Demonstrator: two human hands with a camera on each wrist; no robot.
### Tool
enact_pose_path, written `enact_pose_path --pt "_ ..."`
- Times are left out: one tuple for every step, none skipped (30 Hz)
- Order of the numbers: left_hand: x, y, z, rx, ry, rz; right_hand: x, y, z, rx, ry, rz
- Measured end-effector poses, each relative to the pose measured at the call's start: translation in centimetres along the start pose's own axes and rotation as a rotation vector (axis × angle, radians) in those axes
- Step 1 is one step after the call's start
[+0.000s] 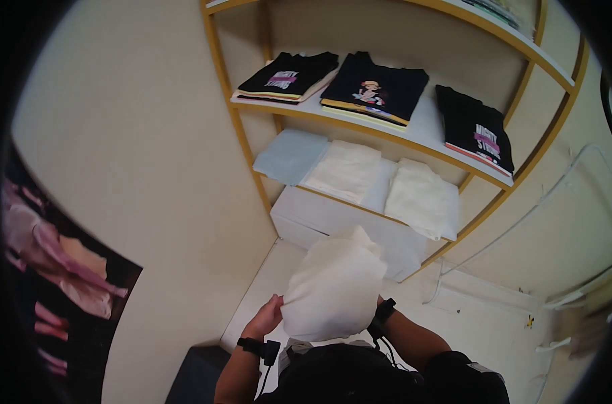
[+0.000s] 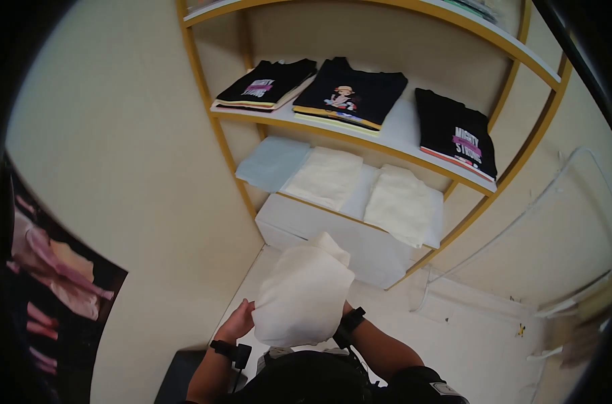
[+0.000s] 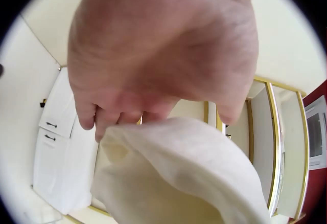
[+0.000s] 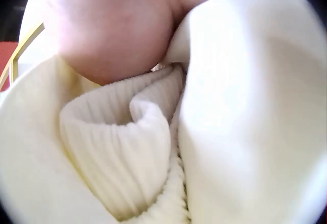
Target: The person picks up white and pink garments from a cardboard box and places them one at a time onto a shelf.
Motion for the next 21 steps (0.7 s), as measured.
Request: enact_pose_path --pt "-0.9 -1.4 -0.2 -0.024 -0.138 0.0 -0.6 -0.1 0.0 -0.029 0.001 -0.053" --pt "-1.6 -2.9 -0.8 -0.042 -0.279 0.007 -0.3 -1.2 0.7 -0.06 -0.001 -0.108" --pt "-1.5 -3.5 -1.7 -0.136 -0.206 -0.011 -0.3 -1.6 1.4 -0.082 0.001 -0.158" --pt "-2.0 -4.5 -2.2 -0.159 -0.21 0.032 -0.1 -2.1 2.0 -0.095 0.009 -0.202" --pt "-2.5 -5.4 -2.6 -0.172 -0.258 0.095 0.0 -2.5 2.5 -0.108 0.02 -0.242" --pt "-2.9 -6.4 -3.3 -0.185 -0.307 0.155 0.1 -3.1 3.5 -0.119 0.027 -0.279" --pt "-2.7 -6.9 -4.8 -0.149 -0.207 0.186 -0.1 -3.1 4.2 -0.128 0.033 -0.313" --pt "-2.8 -7.9 -6.2 -0.166 -0.209 0.218 -0.5 -3.2 4.8 -0.135 0.039 -0.347" --pt "-2.6 -8.7 -7.4 -0.139 -0.272 0.286 -0.9 -2.7 4.5 -0.134 0.04 -0.382" --pt "-2.2 -9.2 -8.7 -0.113 -0.332 0.349 -1.2 -2.6 5.0 -0.127 0.037 -0.414" --pt "-1.9 -10.0 -10.1 -0.141 -0.508 0.352 -1.3 -2.6 4.8 -0.121 0.035 -0.44" --pt "-1.8 -10.8 -10.6 -0.153 -0.511 0.37 -1.0 -2.6 4.6 -0.13 0.027 -0.457" --pt "-1.5 -12.0 -11.2 -0.119 -0.579 0.401 -0.9 -2.6 4.8 -0.162 0.026 -0.464" --pt "-1.1 -13.1 -11.7 -0.083 -0.648 0.431 -0.9 -2.5 5.1 -0.193 0.024 -0.469" --pt "-0.4 -13.9 -12.2 -0.098 -0.596 0.474 -1.3 -2.4 5.2 -0.204 0.019 -0.479" --pt "0.4 -14.8 -12.3 -0.103 -0.6 0.484 -2.0 -1.9 5.3 -0.178 0.132 -0.516" --pt "1.6 -15.8 -12.3 -0.097 -0.602 0.545 -2.9 -1.4 5.5 -0.153 0.244 -0.551" --pt "2.9 -16.8 -12.3 -0.091 -0.605 0.607 -3.8 -1.0 6.0 -0.165 0.237 -0.558" --pt "4.5 -18.1 -12.2 -0.095 -0.615 0.618 -4.8 -0.7 6.9 -0.212 0.06 -0.537" --pt "6.3 -19.6 -12.1 -0.072 -0.618 0.607 -6.1 -0.2 8.0 -0.26 -0.116 -0.509" --pt "7.9 -21.1 -12.0 -0.05 -0.621 0.593 -8.3 0.0 9.4 -0.331 -0.053 -0.503"
Point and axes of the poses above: each hand's wrist, its own y-axis away from the middle knuckle, its own x-axis out of the palm, z = x × y, the point moved 4 cm from there along -y, towards the middle knuckle
